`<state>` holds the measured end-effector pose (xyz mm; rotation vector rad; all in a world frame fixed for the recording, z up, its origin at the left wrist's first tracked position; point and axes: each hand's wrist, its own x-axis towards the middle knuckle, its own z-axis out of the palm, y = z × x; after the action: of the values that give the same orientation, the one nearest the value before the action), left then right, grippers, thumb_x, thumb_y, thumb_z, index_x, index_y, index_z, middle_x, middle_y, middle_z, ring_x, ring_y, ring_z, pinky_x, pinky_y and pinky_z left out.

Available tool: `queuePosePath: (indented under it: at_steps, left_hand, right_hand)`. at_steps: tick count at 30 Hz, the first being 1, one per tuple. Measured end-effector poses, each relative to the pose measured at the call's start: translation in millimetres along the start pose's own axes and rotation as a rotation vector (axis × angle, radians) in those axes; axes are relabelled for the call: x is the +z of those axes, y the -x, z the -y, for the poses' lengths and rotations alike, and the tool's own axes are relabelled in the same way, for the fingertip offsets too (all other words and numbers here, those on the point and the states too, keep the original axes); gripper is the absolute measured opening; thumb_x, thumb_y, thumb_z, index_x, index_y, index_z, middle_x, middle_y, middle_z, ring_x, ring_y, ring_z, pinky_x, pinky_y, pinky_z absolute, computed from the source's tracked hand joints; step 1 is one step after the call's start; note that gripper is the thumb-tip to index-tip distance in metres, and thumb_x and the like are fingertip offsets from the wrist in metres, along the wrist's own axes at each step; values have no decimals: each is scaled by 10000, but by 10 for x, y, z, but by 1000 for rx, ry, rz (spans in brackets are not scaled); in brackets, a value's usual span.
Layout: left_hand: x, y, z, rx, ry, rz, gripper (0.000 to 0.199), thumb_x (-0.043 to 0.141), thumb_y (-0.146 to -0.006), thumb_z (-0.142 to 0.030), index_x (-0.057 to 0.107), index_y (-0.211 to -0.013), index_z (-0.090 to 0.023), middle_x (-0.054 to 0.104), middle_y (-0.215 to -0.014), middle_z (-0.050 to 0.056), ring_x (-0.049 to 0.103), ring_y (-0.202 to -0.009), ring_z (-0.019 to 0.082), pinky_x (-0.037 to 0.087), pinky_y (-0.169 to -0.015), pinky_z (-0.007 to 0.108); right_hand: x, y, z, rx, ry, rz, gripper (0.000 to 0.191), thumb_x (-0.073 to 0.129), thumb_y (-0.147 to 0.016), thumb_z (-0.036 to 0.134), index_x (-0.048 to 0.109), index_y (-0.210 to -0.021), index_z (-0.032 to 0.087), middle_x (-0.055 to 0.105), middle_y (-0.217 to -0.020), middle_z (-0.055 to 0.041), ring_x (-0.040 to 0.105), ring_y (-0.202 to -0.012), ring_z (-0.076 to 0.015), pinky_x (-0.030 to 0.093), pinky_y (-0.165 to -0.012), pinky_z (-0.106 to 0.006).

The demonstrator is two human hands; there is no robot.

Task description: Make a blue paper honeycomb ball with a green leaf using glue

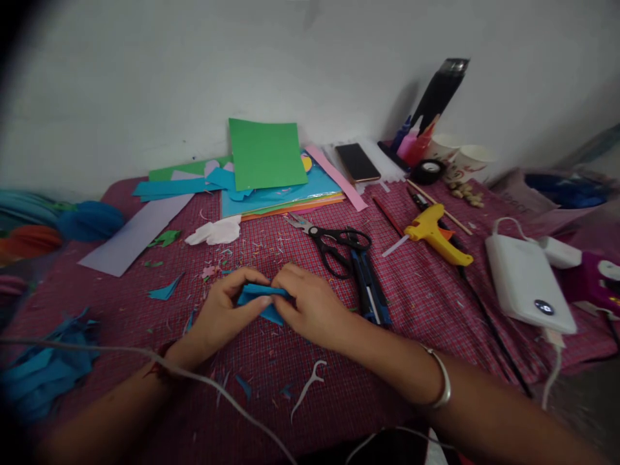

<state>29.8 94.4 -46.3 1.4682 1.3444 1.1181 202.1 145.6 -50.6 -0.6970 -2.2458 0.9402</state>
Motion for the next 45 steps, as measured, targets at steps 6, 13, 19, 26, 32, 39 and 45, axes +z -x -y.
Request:
queuePosePath:
  at_steps: [6, 13, 19, 26, 32, 39, 45]
  left_hand:
    - [-215, -3, -249, 86, -358, -92, 313, 529, -723, -58, 597, -997, -193, 617, -898, 27, 576, -779, 163, 494, -707, 305]
    - [-964, 196, -257, 36, -1405, 42, 355, 359, -826, -14, 614, -1023, -162, 598, -986, 130, 595, -919, 286, 493, -818, 442]
    - [-1036, 262, 28, -70, -1189, 189, 404, 498, -867, -200, 520, -1271, -208, 609, -1099, 91, 649, -918, 234, 526, -811, 381]
    - [-554, 266, -213, 105, -791, 3, 406, 567, -872, -358, 525, -1258, -240, 665, -1068, 85, 665, -868, 225, 552, -706, 355]
    - [-89, 301, -122, 176, -490, 49, 100, 465, -925, -217, 564, -941, -219, 646, -749, 0, 608, -624, 138, 480, -563, 256]
    - [-102, 358, -52, 198, -383, -47, 151, 428, -930, -153, 517, -1024, -231, 611, -799, -2, 596, -648, 138, 485, -603, 273]
    - [-19, 335, -54, 291, -412, -107, 167, 444, -898, -72, 479, -950, -226, 584, -964, 42, 599, -891, 162, 497, -770, 297]
  right_hand:
    - [-26, -33, -42, 215, -227, -123, 144, 488, -894, 259, 463, -761, 208, 459, -659, 34, 440, -602, -121, 359, -559, -250]
    - [-2, -78, -5, 396, -551, -28, 210, 535, -856, 380, 438, -764, 218, 509, -676, 31, 492, -606, -123, 437, -601, -267]
    - [12, -63, -11, 374, -566, -30, 178, 528, -856, 331, 440, -759, 210, 465, -663, 38, 477, -603, -119, 399, -580, -254]
    - [-21, 2, 12, 122, -205, 10, 102, 494, -880, 196, 466, -783, 204, 461, -697, 33, 447, -634, -120, 345, -584, -245]
    - [-58, 33, 83, -59, -35, 78, 61, 508, -893, 144, 513, -910, 203, 561, -844, -13, 531, -757, -143, 413, -673, -266]
    - [-40, 10, 158, -32, 29, 121, 187, 521, -891, 139, 527, -1076, 168, 603, -990, -69, 568, -910, -184, 464, -818, -330]
    - [-11, 9, 212, -47, 157, 141, 135, 501, -900, 152, 553, -1024, 157, 607, -986, -91, 558, -918, -214, 463, -820, -365]
